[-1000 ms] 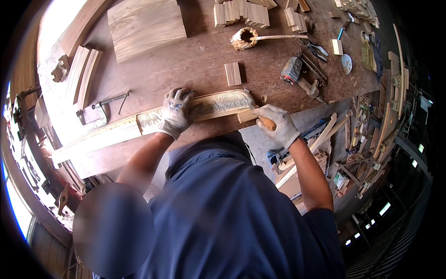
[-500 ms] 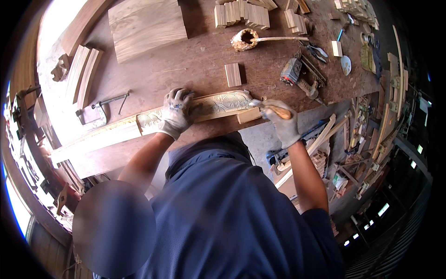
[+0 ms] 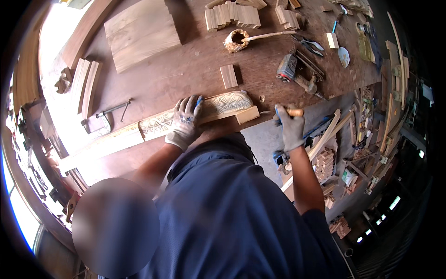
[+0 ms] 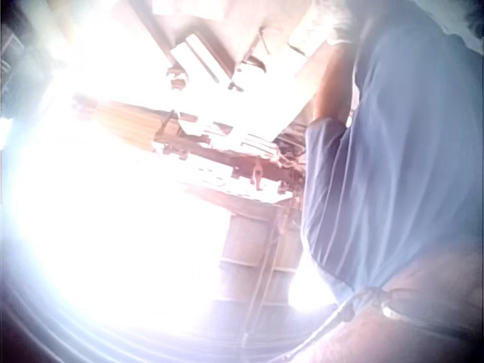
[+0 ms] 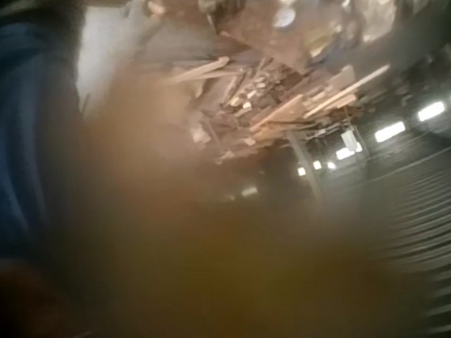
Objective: The person carves a decorative pattern into a long wooden piece using a chisel and mallet on a workbench. They then clamp the piece, walk to a nearby rack to place it, retrieve another long wooden piece, and return to the workbench to continue carving.
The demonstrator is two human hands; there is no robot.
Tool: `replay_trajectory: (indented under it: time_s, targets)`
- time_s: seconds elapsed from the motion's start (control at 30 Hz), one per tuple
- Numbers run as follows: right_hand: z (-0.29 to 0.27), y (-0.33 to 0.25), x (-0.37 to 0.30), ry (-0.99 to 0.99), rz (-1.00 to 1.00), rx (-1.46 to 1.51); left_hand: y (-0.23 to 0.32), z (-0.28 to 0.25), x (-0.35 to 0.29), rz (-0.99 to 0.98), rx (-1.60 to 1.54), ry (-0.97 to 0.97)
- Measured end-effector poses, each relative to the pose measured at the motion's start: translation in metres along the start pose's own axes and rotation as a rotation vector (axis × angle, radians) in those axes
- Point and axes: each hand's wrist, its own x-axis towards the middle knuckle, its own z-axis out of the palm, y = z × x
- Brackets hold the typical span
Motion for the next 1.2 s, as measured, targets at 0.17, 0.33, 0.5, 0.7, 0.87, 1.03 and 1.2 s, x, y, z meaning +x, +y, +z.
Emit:
replay_trajectory:
  time_s: [0.17, 0.33, 0.5, 0.7, 0.87, 1.03, 1.2]
  targets:
    - [0.009, -0.023, 0.072, 0.025, -0.194, -0.544, -0.001, 0.003, 0.007, -0.028, 0.071, -0.115]
    - [0.025, -0.043, 0.108, 0.01, -0.219, -0.639, 0.004, -0.012, 0.018, -0.039, 0.06, -0.196]
    - [0.015, -0.011, 0.079, -0.036, -0.248, -0.454, 0.002, -0.042, 0.024, -0.042, -0.084, -0.269]
    - [0.007, 0.062, 0.021, -0.372, -0.061, 0.224, -0.028, -0.052, 0.041, -0.221, -0.763, -0.723]
    - [0.019, 0.052, -0.012, -0.33, 0.077, 0.4, -0.033, -0.049, 0.056, -0.25, -0.801, -0.969]
    - [0.016, 0.051, -0.015, -0.319, 0.078, 0.323, -0.052, -0.032, 0.055, -0.253, -0.775, -1.061]
    - [0.013, 0.044, -0.018, -0.337, 0.026, 0.27, -0.062, -0.025, 0.056, -0.225, -0.828, -1.109]
